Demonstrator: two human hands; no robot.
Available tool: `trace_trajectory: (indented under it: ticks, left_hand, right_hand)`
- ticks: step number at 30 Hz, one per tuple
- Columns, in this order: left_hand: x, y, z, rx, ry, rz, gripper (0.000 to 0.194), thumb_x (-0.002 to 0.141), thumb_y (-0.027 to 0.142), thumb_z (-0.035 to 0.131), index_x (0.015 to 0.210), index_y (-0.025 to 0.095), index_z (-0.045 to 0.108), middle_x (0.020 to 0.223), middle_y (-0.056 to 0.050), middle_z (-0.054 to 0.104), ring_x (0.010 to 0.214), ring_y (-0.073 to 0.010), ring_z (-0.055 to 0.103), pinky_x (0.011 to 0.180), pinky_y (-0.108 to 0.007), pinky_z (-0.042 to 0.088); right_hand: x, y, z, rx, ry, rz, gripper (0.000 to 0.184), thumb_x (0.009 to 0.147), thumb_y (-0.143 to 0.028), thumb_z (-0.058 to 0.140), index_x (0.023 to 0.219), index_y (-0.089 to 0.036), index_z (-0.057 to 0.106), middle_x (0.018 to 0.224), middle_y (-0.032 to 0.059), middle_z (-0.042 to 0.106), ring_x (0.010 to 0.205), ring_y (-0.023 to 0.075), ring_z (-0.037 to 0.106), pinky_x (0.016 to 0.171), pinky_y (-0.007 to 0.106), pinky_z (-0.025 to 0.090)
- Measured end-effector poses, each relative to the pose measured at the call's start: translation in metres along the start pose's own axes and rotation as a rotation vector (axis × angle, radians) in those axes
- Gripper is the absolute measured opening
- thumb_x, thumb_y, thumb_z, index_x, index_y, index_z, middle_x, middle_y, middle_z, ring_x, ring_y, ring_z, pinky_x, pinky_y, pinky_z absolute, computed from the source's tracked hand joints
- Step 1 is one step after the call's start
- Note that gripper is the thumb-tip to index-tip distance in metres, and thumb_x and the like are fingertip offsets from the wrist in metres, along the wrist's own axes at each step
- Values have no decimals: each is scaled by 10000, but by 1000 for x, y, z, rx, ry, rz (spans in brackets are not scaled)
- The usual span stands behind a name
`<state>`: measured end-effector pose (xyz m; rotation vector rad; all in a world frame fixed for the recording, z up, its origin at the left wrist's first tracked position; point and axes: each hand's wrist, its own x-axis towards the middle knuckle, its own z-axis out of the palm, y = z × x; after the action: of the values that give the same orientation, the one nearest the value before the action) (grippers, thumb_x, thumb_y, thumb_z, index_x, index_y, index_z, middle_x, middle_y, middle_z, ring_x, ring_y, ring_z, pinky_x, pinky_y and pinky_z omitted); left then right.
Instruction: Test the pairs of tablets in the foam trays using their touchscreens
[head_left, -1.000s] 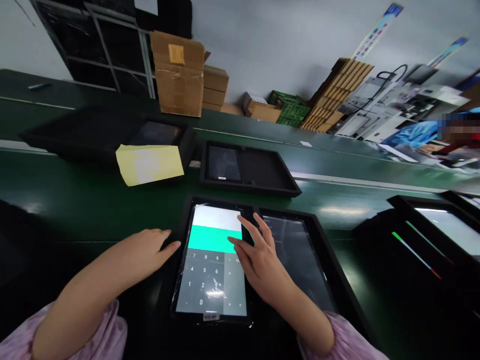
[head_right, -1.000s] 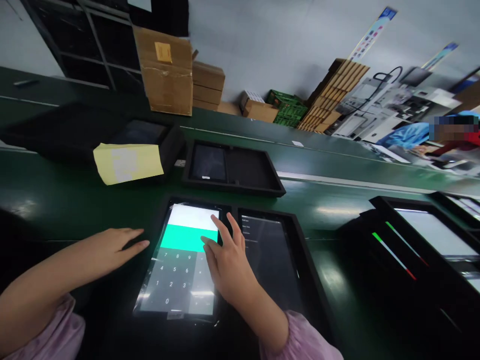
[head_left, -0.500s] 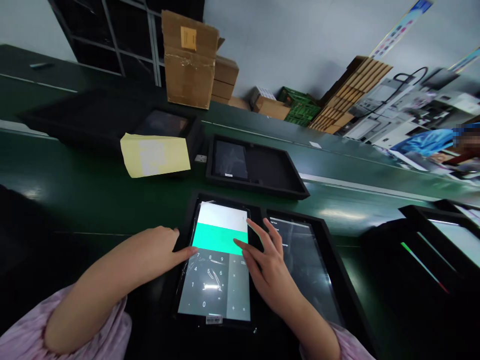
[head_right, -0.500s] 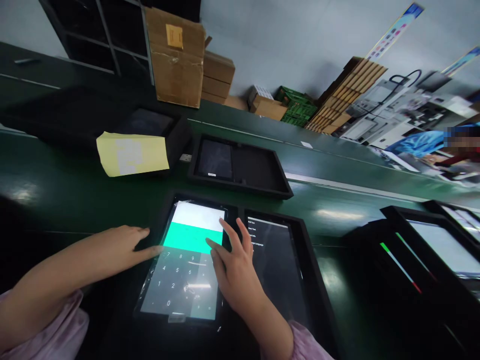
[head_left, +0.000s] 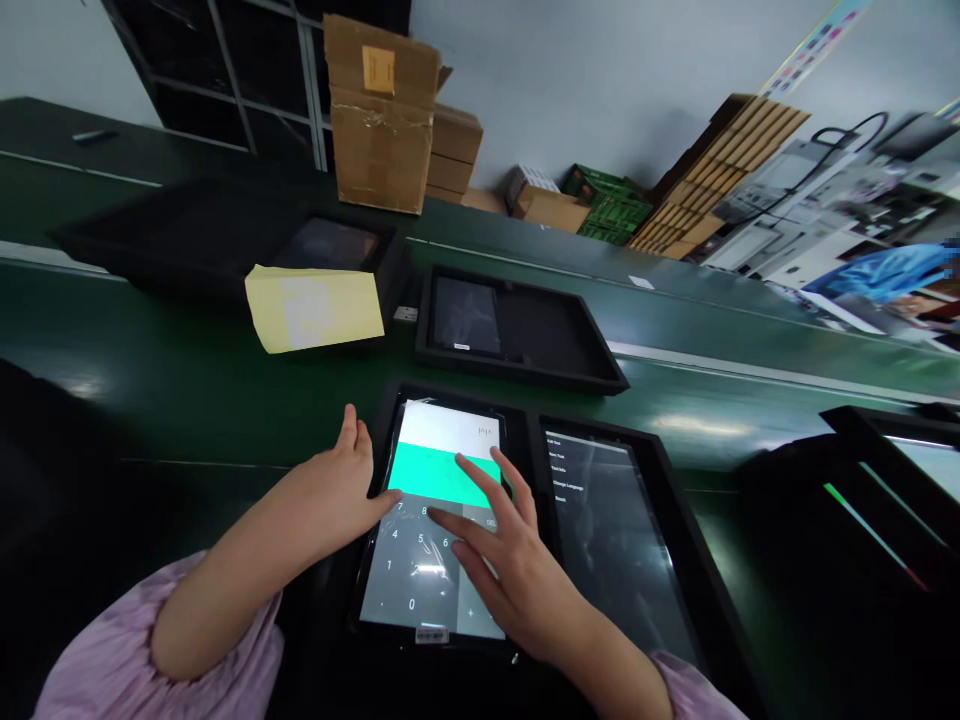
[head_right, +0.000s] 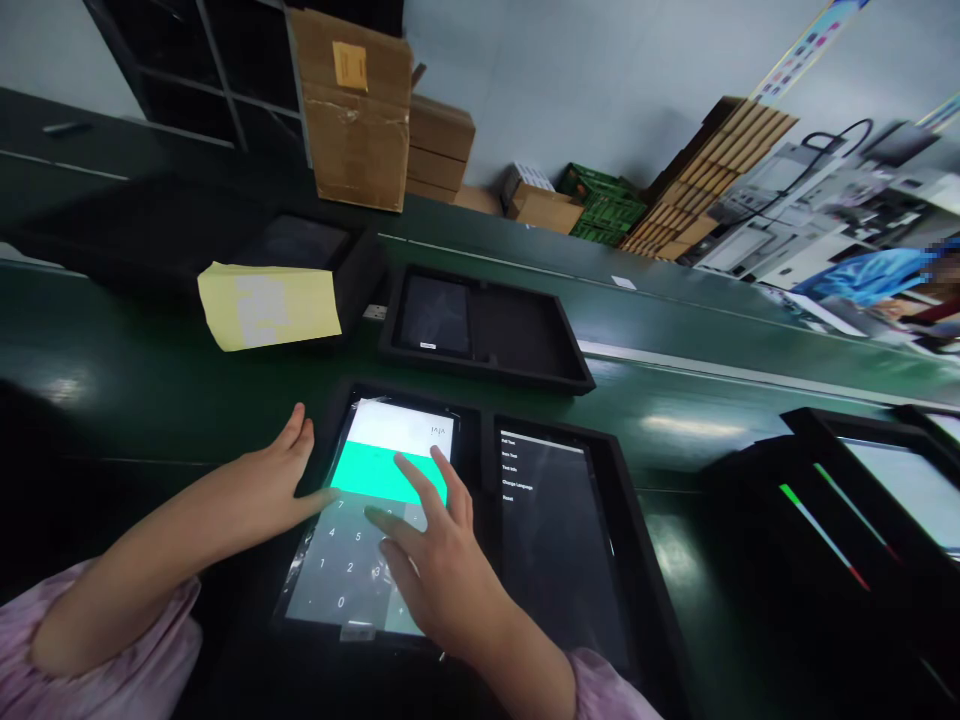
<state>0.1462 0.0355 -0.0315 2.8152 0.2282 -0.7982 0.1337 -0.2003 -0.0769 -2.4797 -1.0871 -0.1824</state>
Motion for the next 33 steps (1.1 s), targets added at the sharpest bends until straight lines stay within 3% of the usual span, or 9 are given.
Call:
trace_trajectory:
  ticks: [4, 8, 12, 16, 23, 29, 33]
  left_hand:
    - [0, 3, 2, 22, 4, -8, 986, 874, 633, 475, 1572, -6, 196, 1651, -220, -96, 1126, -410, 667, 807, -428, 569]
    - [0, 7, 2, 55, 6, -14, 979, 894, 624, 448, 1575, -12, 146, 1650, -217, -114, 1114, -395, 671, 793, -425, 568]
    - [0, 5, 1, 39, 1, -17, 1002, 885, 642, 463, 1575, -10, 142, 1651, -217, -108, 1149, -393, 655, 827, -418, 565]
    - [1, -2, 0, 0, 8, -21, 991, 886, 655, 460, 1581, 16, 159, 1653, -209, -114, 1133, -370, 666, 815, -396, 566]
    - [-1, -1, -5, -4, 21, -59, 927, 934, 650, 345, 1593, 37, 125, 1657, -166, -135, 1085, -337, 689, 812, -389, 565]
    - [-4, 1, -10, -6, 36, -60, 910, 950, 652, 315, 1594, 47, 98, 1658, -160, -128, 1092, -330, 691, 840, -402, 566]
    - [-3, 0, -8, -14, 68, -54, 903, 951, 644, 328, 1590, 40, 123, 1667, -158, -82, 1186, -353, 645, 907, -409, 550]
  right_hand:
    - [3, -6, 1, -27, -27, -27, 342, 991, -245, 488, 1267, -306, 681, 1583, 90, 367, 1509, 452, 153, 1013, 718, 466]
    - [1, 8, -4, -11, 160, 62, 316, 986, -194, 477, 1139, -255, 747, 1499, 80, 487, 1490, 374, 255, 1060, 619, 486]
    - [-6, 29, -5, -25, 308, 193, 284, 977, -214, 504, 1049, -254, 775, 1386, 83, 591, 1440, 356, 342, 1041, 617, 496]
    - [-9, 37, 0, -27, 249, 233, 282, 979, -240, 504, 1001, -250, 785, 1413, 77, 574, 1431, 375, 340, 1034, 646, 488]
    - [-3, 26, 2, -56, 102, 163, 323, 1005, -258, 478, 1208, -289, 727, 1579, 58, 389, 1493, 425, 209, 1056, 732, 410]
    - [-5, 31, 2, -39, 216, 235, 325, 1002, -235, 456, 1059, -240, 776, 1454, 88, 529, 1478, 394, 259, 1078, 700, 418]
    - [0, 25, 2, -35, 136, 180, 334, 1012, -257, 455, 1187, -270, 740, 1545, 89, 428, 1496, 418, 215, 1062, 710, 419]
